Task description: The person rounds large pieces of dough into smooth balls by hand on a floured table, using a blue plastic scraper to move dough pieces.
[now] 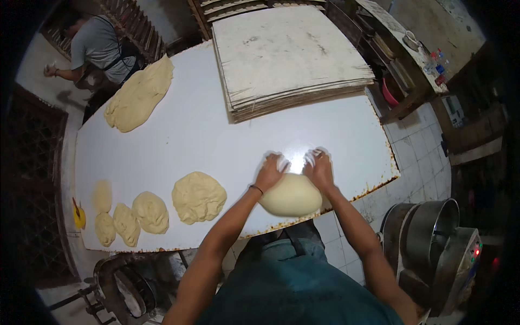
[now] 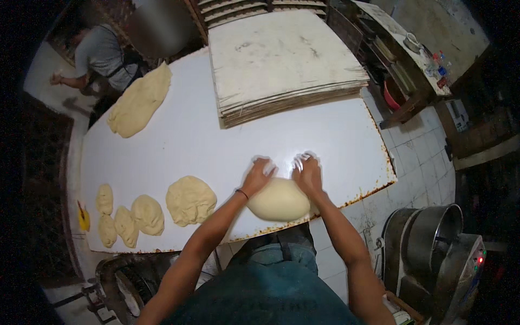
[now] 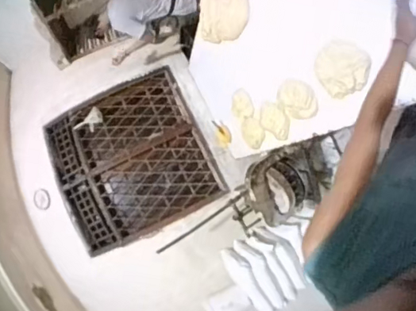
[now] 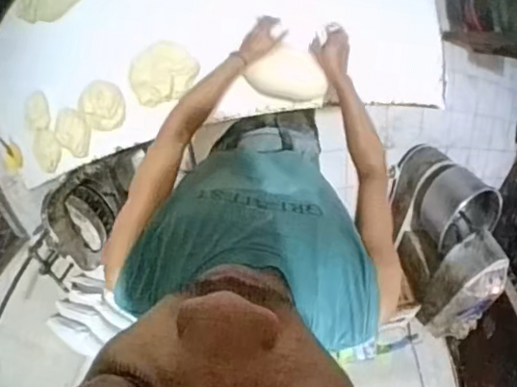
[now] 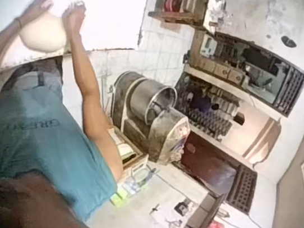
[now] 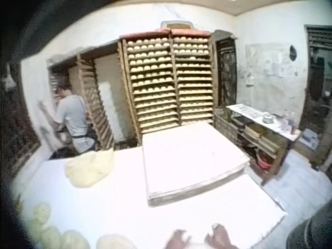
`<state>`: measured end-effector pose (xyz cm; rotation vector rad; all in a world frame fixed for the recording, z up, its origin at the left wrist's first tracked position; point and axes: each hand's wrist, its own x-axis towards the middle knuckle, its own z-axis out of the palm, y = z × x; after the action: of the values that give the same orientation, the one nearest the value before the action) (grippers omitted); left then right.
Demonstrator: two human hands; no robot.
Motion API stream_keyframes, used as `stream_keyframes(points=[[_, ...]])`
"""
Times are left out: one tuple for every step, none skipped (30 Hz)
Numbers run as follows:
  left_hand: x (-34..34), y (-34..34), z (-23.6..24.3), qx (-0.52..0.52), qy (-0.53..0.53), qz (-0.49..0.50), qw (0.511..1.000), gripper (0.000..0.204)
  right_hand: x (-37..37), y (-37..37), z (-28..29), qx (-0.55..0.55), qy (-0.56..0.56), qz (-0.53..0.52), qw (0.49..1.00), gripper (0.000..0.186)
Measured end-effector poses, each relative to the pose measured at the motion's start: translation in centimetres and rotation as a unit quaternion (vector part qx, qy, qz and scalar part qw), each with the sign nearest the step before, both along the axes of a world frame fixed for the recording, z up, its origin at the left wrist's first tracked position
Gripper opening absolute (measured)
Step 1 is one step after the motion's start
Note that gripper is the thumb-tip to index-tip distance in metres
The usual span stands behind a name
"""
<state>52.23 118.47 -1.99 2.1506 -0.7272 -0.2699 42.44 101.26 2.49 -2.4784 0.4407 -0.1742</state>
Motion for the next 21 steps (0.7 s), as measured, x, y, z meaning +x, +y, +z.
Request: stream_keyframes(points=[[2.5, 0.2, 2.4, 0.051, -0.125, -0.011, 0.991, 0.041, 0.2, -0.7, 1.0, -0.002, -0.071, -0.142, 0.987, 0.031], [5.1, 1.9, 0.0, -0.094, 0.076, 0.087, 0.989, 0.046, -0.6, -2.4, -2.8, 0.197, -0.09, -0.134, 0.967, 0.032], [4.6, 2.0, 0.3, -0.219, 0.237, 0.067, 0.944, 0.058, -3.4, -4.9, -8.1, 0.383, -0.099, -0.14, 0.907, 0.034], [2.5, 4.8, 0.2, -0.327, 0.381, 0.075, 0.862, 0.07, -4.5, -1.4, -5.3, 0.713, -0.113, -0.215, 0.658, 0.04], [-0.5, 4.8, 0.1, -0.332, 0.416, 0.073, 0.843, 0.072, -6.7, 0.1, -6.5, 0.776, -0.161, -0.139, 0.594, 0.045], [-3.8, 4.4, 0.0, -0.398, 0.456, 0.057, 0.794, 0.073, -6.1, 3.1, -4.9, 0.757, -0.15, -0.201, 0.604, 0.048], [-5.7, 3.0, -0.4, -0.455, 0.483, 0.118, 0.739, 0.074, -5.0, 4.3, -4.2, 0.824, -0.173, -0.203, 0.5, 0.05], [-6.0, 1.0, 0.0, -0.53, 0.51, 0.134, 0.664, 0.071, -3.4, 4.3, -3.7, 0.839, -0.15, -0.202, 0.483, 0.051], [-6.1, -0.1, 0.7, -0.596, 0.53, 0.149, 0.585, 0.068, -1.5, 3.8, -3.3, 0.855, -0.128, -0.202, 0.46, 0.053], [-6.8, -0.6, -0.6, -0.564, 0.49, 0.153, 0.647, 0.064, 0.3, 2.3, -4.4, 0.892, -0.106, -0.138, 0.418, 0.052], [-7.1, -1.0, -2.6, -0.532, 0.441, 0.15, 0.707, 0.06, 3.0, 0.3, -5.2, 0.921, -0.087, -0.064, 0.375, 0.052], [-6.9, -1.6, -2.4, -0.465, 0.428, 0.164, 0.757, 0.057, 5.9, -1.9, -4.7, 0.889, -0.053, -0.042, 0.453, 0.048], [-6.7, -2.1, -2.1, -0.394, 0.414, 0.177, 0.802, 0.055, 8.6, -3.6, -4.2, 0.85, -0.015, -0.02, 0.526, 0.043], [-6.5, -2.8, 1.9, -0.284, 0.436, 0.201, 0.83, 0.054, 10.5, -6.4, -4.6, 0.703, 0.026, 0.027, 0.71, 0.039], [-6.5, -1.3, 0.6, -0.209, 0.324, 0.177, 0.905, 0.05, 12.4, -8.3, -4.4, 0.515, 0.066, 0.087, 0.85, 0.035], [-6.5, 0.1, -0.9, -0.124, 0.202, 0.17, 0.957, 0.048, 13.8, -9.9, -4.2, 0.502, 0.089, 0.098, 0.854, 0.035], [-5.1, -0.6, -0.2, -0.249, 0.259, 0.277, 0.891, 0.044, 14.7, -11.3, -4.2, 0.491, 0.11, 0.105, 0.858, 0.034], [-2.4, 0.2, -1.9, -0.307, 0.216, 0.296, 0.878, 0.039, 15.3, -11.4, -3.6, 0.479, 0.13, 0.118, 0.86, 0.034], [0.6, -1.7, -0.3, -0.207, 0.219, 0.294, 0.907, 0.033, 15.4, -11.9, -3.7, 0.527, 0.184, 0.115, 0.822, 0.037], [3.9, -2.5, -0.4, -0.153, 0.235, 0.262, 0.923, 0.036, 15.7, -10.9, -3.0, 0.571, 0.237, 0.125, 0.776, 0.04], [5.9, -4.9, 1.3, -0.181, 0.302, 0.201, 0.914, 0.041, 15.4, -10.3, -2.8, 0.61, 0.291, 0.125, 0.727, 0.044]])
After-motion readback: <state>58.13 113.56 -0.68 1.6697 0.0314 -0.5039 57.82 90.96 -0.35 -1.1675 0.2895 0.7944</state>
